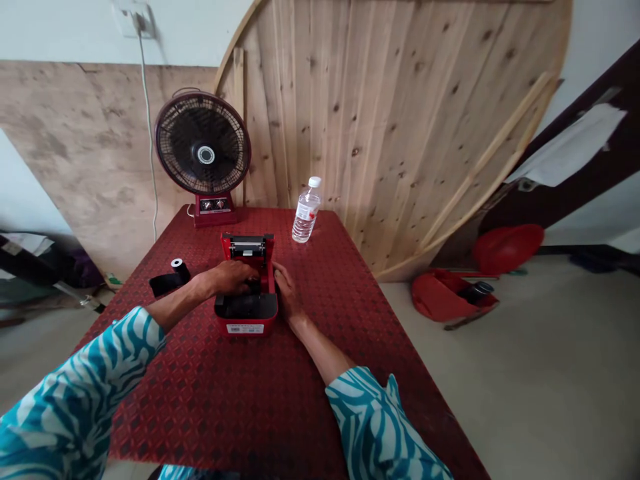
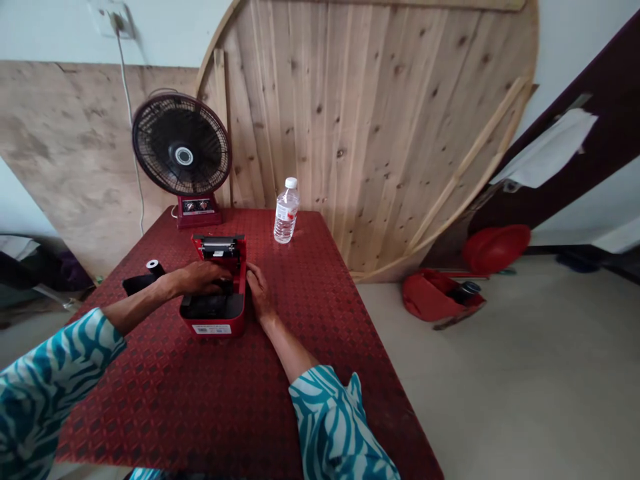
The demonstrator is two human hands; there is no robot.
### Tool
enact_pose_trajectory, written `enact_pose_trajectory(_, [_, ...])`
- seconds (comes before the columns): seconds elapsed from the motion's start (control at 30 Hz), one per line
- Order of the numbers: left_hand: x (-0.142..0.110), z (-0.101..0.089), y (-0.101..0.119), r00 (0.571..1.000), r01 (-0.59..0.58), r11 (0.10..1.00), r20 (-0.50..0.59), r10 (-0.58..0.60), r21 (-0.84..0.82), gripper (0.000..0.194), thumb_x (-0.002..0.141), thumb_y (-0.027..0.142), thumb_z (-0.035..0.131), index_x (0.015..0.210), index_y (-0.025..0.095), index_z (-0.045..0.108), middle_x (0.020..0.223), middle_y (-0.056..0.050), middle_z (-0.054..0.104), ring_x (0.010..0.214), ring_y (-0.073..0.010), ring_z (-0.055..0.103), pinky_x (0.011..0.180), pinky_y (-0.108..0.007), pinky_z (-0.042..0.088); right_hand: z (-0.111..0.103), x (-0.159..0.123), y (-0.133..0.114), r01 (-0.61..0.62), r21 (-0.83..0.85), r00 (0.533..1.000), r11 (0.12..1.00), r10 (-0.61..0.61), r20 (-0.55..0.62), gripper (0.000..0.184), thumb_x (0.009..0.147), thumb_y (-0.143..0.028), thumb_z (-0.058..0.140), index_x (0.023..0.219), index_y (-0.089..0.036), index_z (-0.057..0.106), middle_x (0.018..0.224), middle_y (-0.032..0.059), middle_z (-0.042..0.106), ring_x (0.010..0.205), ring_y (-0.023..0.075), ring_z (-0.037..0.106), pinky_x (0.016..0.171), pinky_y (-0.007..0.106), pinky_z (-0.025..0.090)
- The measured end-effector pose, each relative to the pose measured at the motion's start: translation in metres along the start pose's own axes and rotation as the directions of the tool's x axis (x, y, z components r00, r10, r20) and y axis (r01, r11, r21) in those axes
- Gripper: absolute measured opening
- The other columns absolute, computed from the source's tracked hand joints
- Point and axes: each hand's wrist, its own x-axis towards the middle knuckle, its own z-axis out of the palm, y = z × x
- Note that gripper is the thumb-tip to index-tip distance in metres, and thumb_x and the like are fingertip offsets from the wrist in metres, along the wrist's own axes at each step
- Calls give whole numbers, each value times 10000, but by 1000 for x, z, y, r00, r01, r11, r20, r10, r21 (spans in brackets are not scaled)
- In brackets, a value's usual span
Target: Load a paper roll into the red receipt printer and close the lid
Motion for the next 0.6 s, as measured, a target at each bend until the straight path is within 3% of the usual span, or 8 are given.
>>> enact_pose_trajectory(0.1, [-19,-5,-3,987,-73,995,-148,63,-63,463,777,158,607,1236,212,584,1199,-75,658,1087,-230,619,893,-313,476,0,0,0,-8,25,1000,1000,8,8,353,849,-464,535,1124,-270,644,1185,12,666,1149,213,572,1027,370,403])
enact_pose_trajectory(0.17, [-39,-13,-9,948,-124,983,-310,76,-139,492,769,187,603,1259,221,572,1145,-68,663,1001,-213,642,852,-310,493,-1,0,2,-17,35,1000,999,17,14,359,847,-467,537,1129,-270,643,1193,12,665,1154,216,570,1025,373,406])
enact_pose_trajectory(0.3, [-83,-29,-38,845,-82,942,-524,-108,-326,395,761,266,598,1152,220,634,1019,-41,678,863,-177,647,776,-294,511,-3,-1,5,-48,21,999,999,48,-6,369,838,-462,547,1139,-266,637,1212,15,660,1173,222,559,1034,384,397])
enact_pose_trajectory(0.37, [-94,-30,-59,801,1,909,-543,-250,-416,357,734,278,610,1083,211,646,991,-31,687,839,-172,648,765,-294,515,-3,-1,5,-57,18,998,998,57,-8,371,833,-460,549,1139,-269,636,1208,15,663,1168,224,563,1028,390,403])
enact_pose_trajectory(0.47, [-92,-19,-91,749,145,846,-501,-433,-514,342,690,266,614,1024,194,629,909,-14,697,791,-173,654,710,-281,520,-2,-1,3,-44,-15,999,999,44,-28,358,817,-460,554,1102,-268,654,1189,18,673,1150,227,573,1026,398,404])
enact_pose_trajectory(0.6, [-66,10,-118,751,235,821,-439,-494,-521,399,675,219,574,1072,194,604,952,-16,709,838,-182,666,747,-272,513,-1,-1,-1,-41,-44,997,998,38,-65,366,796,-468,558,1079,-261,665,1192,30,676,1147,232,575,1036,415,397])
